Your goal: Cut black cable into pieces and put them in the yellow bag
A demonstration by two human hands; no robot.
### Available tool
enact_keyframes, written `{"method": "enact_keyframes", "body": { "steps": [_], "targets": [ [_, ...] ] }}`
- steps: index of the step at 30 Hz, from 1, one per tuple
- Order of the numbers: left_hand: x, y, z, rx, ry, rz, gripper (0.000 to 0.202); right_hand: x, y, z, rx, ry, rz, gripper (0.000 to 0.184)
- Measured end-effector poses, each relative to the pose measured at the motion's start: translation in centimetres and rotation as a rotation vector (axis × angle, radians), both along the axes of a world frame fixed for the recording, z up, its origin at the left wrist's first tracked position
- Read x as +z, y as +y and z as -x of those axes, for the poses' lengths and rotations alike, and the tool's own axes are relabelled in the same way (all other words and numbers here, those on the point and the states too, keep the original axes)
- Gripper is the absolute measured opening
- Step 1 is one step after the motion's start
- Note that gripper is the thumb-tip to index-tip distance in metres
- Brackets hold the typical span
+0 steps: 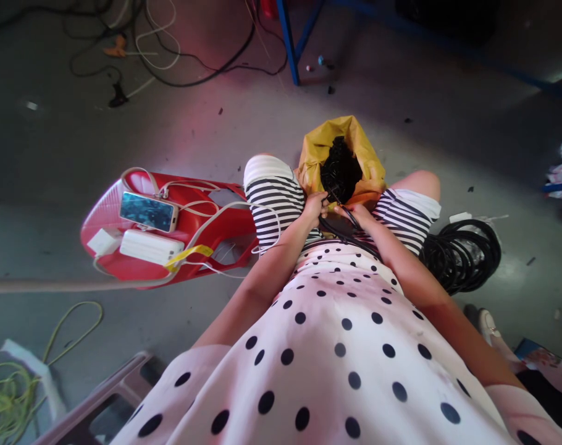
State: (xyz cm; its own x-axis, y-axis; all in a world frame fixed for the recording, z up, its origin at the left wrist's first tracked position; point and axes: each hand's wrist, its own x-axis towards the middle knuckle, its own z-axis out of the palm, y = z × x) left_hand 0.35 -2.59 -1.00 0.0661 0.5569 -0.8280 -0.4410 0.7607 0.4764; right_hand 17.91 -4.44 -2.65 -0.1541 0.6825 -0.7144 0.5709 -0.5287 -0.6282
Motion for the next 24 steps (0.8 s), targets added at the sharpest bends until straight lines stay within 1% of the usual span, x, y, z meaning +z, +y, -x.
{"method": "enact_keyframes", "body": {
  "steps": [4, 6, 12, 16, 18, 21, 24],
  "targets": [
    [-0.11, -0.03, -0.01, -0.016, 0.005, 0.001, 0.027, -0.12, -0.1, 0.0, 0.007, -0.012, 0.005, 0.071],
    [-0.22, -0.03, 0.01, -0.035, 0.0, 0.001, 0.028, -0.09, -0.19, -0.02, 0.033, -0.027, 0.008, 0.07],
    [-0.4, 0.06, -0.05, -0.063, 0.019, 0.028, 0.028, 0.09, -0.3, -0.22, 0.099, -0.08, -0.08, 0.065],
    [-0.45, 0.19, -0.1, -0.08, 0.026, 0.028, 0.027, 0.24, -0.19, -0.24, 0.116, -0.11, -0.1, 0.061],
    [-0.45, 0.29, -0.06, -0.07, -0.001, 0.034, 0.026, 0.25, -0.16, -0.25, 0.097, -0.115, -0.108, 0.059],
    [-0.25, 0.27, 0.05, -0.015, -0.061, 0.074, 0.024, 0.01, -0.03, -0.29, 0.065, -0.115, -0.111, 0.057],
    [0.44, -0.22, 0.06, 0.031, -0.088, 0.147, 0.024, -0.6, 0.26, -0.37, 0.041, -0.148, -0.136, 0.059]
  ]
}}
